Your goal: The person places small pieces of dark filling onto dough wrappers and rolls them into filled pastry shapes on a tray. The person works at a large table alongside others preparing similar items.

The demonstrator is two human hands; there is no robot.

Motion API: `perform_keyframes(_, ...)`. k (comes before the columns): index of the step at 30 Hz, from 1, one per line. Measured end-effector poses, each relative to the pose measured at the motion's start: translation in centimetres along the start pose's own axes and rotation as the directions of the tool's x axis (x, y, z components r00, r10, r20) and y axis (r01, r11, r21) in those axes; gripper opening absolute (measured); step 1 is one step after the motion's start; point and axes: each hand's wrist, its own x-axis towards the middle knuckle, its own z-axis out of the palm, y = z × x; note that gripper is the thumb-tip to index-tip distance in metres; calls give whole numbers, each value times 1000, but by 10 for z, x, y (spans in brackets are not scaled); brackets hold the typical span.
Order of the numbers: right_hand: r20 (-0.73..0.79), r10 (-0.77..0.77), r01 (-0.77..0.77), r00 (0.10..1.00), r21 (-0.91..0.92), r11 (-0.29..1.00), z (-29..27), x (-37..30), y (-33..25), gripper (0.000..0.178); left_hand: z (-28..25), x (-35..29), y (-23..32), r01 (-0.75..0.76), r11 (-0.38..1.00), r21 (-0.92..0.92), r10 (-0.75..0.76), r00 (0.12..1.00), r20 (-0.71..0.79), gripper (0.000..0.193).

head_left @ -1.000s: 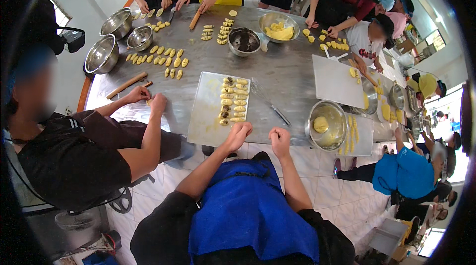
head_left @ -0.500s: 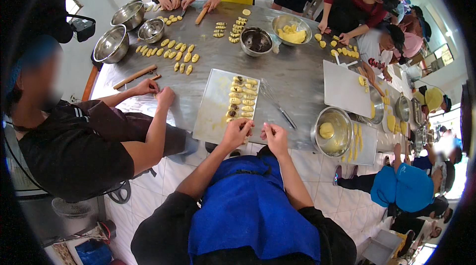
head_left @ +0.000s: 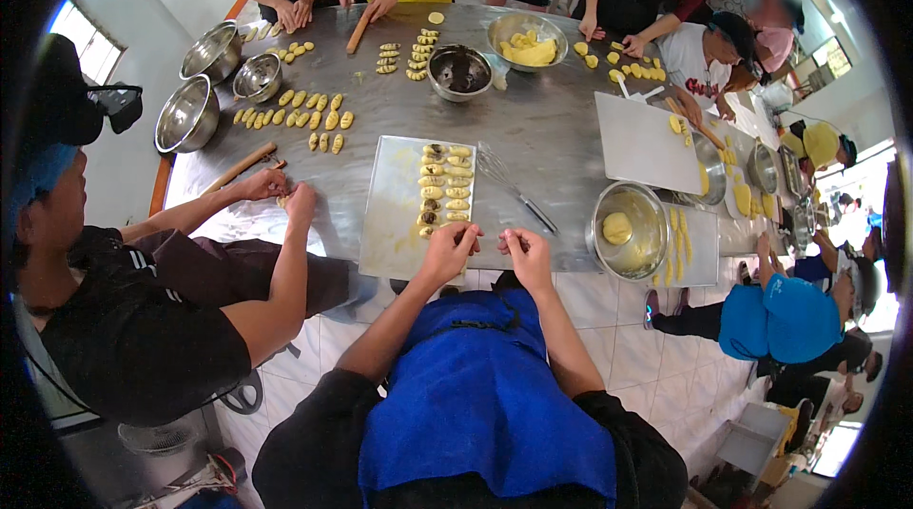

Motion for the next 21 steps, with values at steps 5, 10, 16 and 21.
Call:
perform_keyframes(5, -27, 1, -2, 1000, -17, 1000, -4, -3, -1, 27, 2, 4, -6, -3, 1000, -16, 4, 1000, 15, 26)
perform_keyframes(10, -55, 14, -15, 998, -17, 1000, -5, -3, 0, 25, -1, 6, -6, 31, 999, -33, -31, 999, 7, 26)
perform_keyframes(16, -34, 27, -26, 999, 10, 1000, 4, 1, -4, 25, -9, 0, 0, 10, 1000, -24, -10, 1000, -28, 27)
perform_keyframes(21, 42, 36, -38, 998, 37, 999, 13, 12, -1, 25, -14, -7, -4, 20, 998, -52, -25, 995, -94, 35)
